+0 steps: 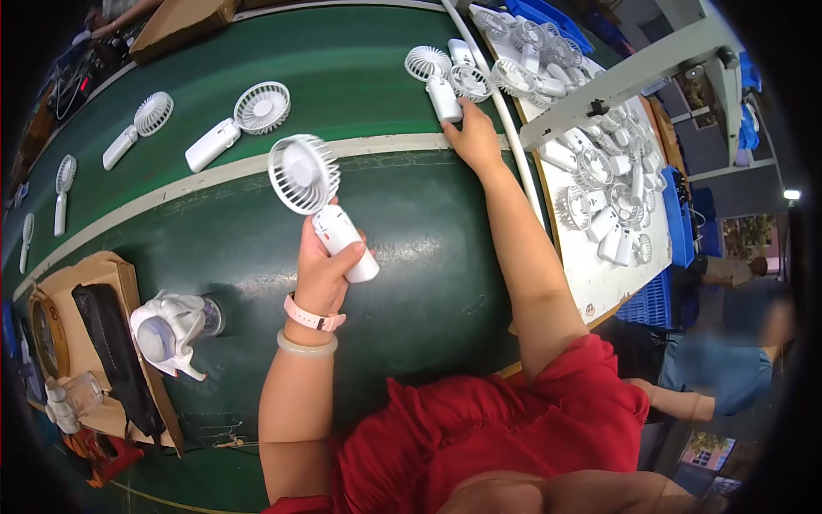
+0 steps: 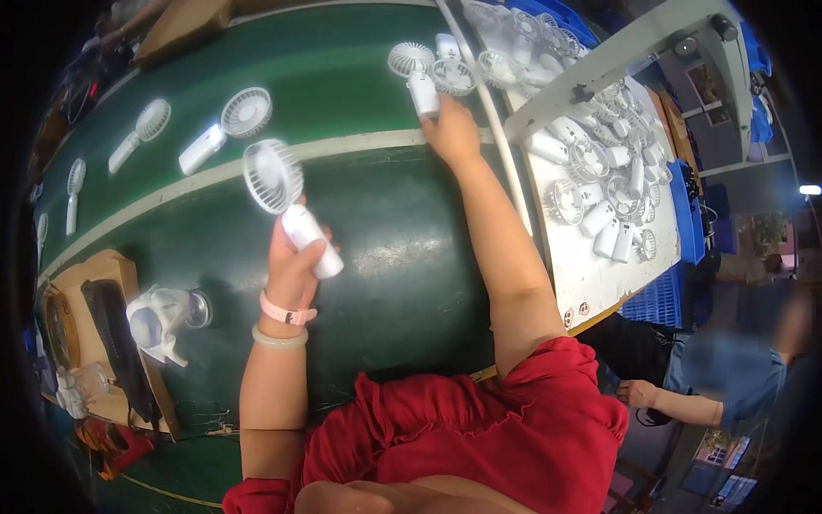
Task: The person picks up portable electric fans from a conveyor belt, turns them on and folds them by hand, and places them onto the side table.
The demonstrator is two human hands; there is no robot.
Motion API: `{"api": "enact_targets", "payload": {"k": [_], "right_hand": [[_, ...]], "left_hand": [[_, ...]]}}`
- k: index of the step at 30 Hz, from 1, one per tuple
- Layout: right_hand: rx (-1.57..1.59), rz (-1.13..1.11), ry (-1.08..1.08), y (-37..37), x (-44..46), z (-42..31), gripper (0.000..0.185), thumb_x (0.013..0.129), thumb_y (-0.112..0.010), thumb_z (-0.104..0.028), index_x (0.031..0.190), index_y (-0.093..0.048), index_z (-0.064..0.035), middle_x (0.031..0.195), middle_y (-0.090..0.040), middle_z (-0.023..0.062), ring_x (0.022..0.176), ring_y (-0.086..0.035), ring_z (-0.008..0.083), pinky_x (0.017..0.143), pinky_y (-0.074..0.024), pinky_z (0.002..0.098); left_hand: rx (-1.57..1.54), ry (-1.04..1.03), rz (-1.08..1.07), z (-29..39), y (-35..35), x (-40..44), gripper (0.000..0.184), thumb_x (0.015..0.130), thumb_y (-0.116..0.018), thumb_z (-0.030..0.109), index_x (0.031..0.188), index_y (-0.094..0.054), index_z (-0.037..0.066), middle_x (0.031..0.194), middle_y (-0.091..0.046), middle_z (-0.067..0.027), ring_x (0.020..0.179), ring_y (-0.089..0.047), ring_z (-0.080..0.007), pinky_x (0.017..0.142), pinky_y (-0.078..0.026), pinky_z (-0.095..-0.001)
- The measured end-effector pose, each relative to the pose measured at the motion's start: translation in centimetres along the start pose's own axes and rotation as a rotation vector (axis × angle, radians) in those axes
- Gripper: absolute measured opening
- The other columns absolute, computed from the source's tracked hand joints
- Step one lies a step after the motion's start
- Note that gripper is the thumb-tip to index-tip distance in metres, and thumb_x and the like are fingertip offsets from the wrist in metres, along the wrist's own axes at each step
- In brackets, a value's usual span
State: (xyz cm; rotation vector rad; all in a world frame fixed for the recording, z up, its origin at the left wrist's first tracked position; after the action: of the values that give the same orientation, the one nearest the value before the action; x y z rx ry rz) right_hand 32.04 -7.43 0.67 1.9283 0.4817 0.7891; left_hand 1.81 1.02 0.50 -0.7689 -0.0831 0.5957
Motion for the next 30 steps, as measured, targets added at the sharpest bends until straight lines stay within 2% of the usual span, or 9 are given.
{"api": "enact_targets", "payload": {"k": [6, 10, 15, 17, 19, 23, 25, 26, 30], "right_hand": [[-0.146, -0.032, 0.04, -0.9, 1.0, -2.6, 0.044, 0.077, -0.062, -0.029, 0.119, -0.053, -0.0211, 0.1, -0.053, 0.0212, 0.098, -0.051, 0.0384, 0.085, -0.0437, 0.042], [-0.077, -0.047, 0.053, -1.5, 2.0, -2.1, 0.04, 0.08, -0.059, -0.026, 0.118, -0.054, -0.0166, 0.101, -0.054, 0.0232, 0.093, -0.054, 0.0375, 0.084, -0.0443, 0.0408], [1.686, -0.25, -0.493, 2.6, -3.9, -5.1, 0.037, 0.092, -0.044, -0.021, 0.124, -0.041, -0.0037, 0.116, -0.052, 0.0156, 0.1, -0.056, 0.0276, 0.078, -0.0496, 0.0328], [1.801, -0.425, -0.591, 4.2, -7.5, -5.3, 0.039, 0.095, -0.037, -0.024, 0.13, -0.032, -0.0069, 0.123, -0.046, 0.018, 0.103, -0.055, 0.0313, 0.083, -0.0512, 0.0362], [1.768, -0.496, -0.623, 5.6, -10.9, -4.6, 0.04, 0.096, -0.034, -0.026, 0.131, -0.032, -0.0071, 0.124, -0.045, 0.0207, 0.105, -0.054, 0.0321, 0.083, -0.052, 0.0367], [1.626, -0.456, -0.722, 7.0, -15.4, -1.1, 0.04, 0.095, -0.031, -0.022, 0.129, -0.032, -0.0015, 0.105, -0.056, 0.02, 0.077, -0.063, 0.0275, 0.069, -0.0558, 0.0349], [1.319, -0.303, -0.643, 7.3, -16.8, 0.3, 0.036, 0.093, -0.034, -0.02, 0.124, -0.04, -0.0031, 0.103, -0.057, 0.0161, 0.08, -0.062, 0.0239, 0.069, -0.0529, 0.0313], [0.757, -0.203, -0.602, 7.2, -17.0, 1.2, 0.03, 0.091, -0.042, -0.016, 0.118, -0.047, -0.004, 0.103, -0.057, 0.0115, 0.087, -0.059, 0.0207, 0.072, -0.0482, 0.0287], [0.014, -0.053, 0.096, 8.0, -16.1, -3.2, 0.046, 0.078, -0.063, -0.012, 0.119, -0.046, -0.0031, 0.106, -0.052, 0.0174, 0.101, -0.05, 0.0316, 0.083, -0.0429, 0.0356]], "left_hand": [[-0.057, -0.039, 0.018, -0.4, 0.5, 0.5, 0.042, 0.085, -0.058, 0.011, 0.121, -0.038, 0.002, 0.107, -0.053, -0.0089, 0.09, -0.056, -0.017, 0.08, -0.047, -0.0309], [-0.082, -0.057, 0.005, -0.1, 0.6, 0.5, 0.035, 0.086, -0.057, 0.012, 0.116, -0.044, 0.0, 0.109, -0.056, -0.0122, 0.095, -0.058, -0.0199, 0.081, -0.047, -0.0319], [-0.113, -0.096, 0.026, 0.3, 0.5, 0.5, 0.035, 0.084, -0.058, 0.008, 0.115, -0.045, 0.0, 0.103, -0.059, -0.0122, 0.093, -0.059, -0.0197, 0.081, -0.047, -0.0308], [-0.116, -0.072, 0.002, 0.0, 0.6, 0.5, 0.036, 0.082, -0.06, 0.006, 0.115, -0.046, 0.0, 0.101, -0.06, -0.0107, 0.091, -0.059, -0.0168, 0.079, -0.048, -0.0288], [-0.103, -0.076, 0.005, -0.2, 0.5, 0.6, 0.036, 0.082, -0.06, 0.006, 0.115, -0.047, 0.0, 0.1, -0.06, -0.0096, 0.09, -0.059, -0.015, 0.079, -0.047, -0.0279], [-0.08, -0.07, 0.011, -0.3, 0.4, 0.5, 0.034, 0.082, -0.061, 0.006, 0.113, -0.05, 0.0, 0.1, -0.061, -0.0074, 0.087, -0.058, -0.0108, 0.078, -0.047, -0.0256], [-0.085, -0.048, 0.022, -0.3, 0.4, 0.5, 0.032, 0.082, -0.056, 0.003, 0.113, -0.05, 0.0, 0.1, -0.059, -0.0089, 0.09, -0.057, -0.0144, 0.08, -0.046, -0.0278], [-0.088, -0.026, 0.037, -0.4, 0.5, 0.5, 0.032, 0.082, -0.052, 0.0, 0.113, -0.05, -0.001, 0.101, -0.058, -0.0103, 0.092, -0.056, -0.018, 0.083, -0.045, -0.03], [-0.098, -0.012, 0.018, -0.6, 0.7, 0.5, 0.031, 0.083, -0.051, 0.001, 0.114, -0.048, -0.001, 0.102, -0.057, -0.0106, 0.093, -0.056, -0.019, 0.084, -0.045, -0.031]]}}
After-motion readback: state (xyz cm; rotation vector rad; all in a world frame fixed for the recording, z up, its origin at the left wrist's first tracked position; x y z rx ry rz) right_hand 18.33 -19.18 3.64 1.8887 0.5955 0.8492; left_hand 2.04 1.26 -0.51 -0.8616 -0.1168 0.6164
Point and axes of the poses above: each hand's wrist, its own x-axis towards the middle knuckle, its own y-axis out of the back of the hand, z = x × y, the point moved 3 cm from there along x, towards the middle knuckle
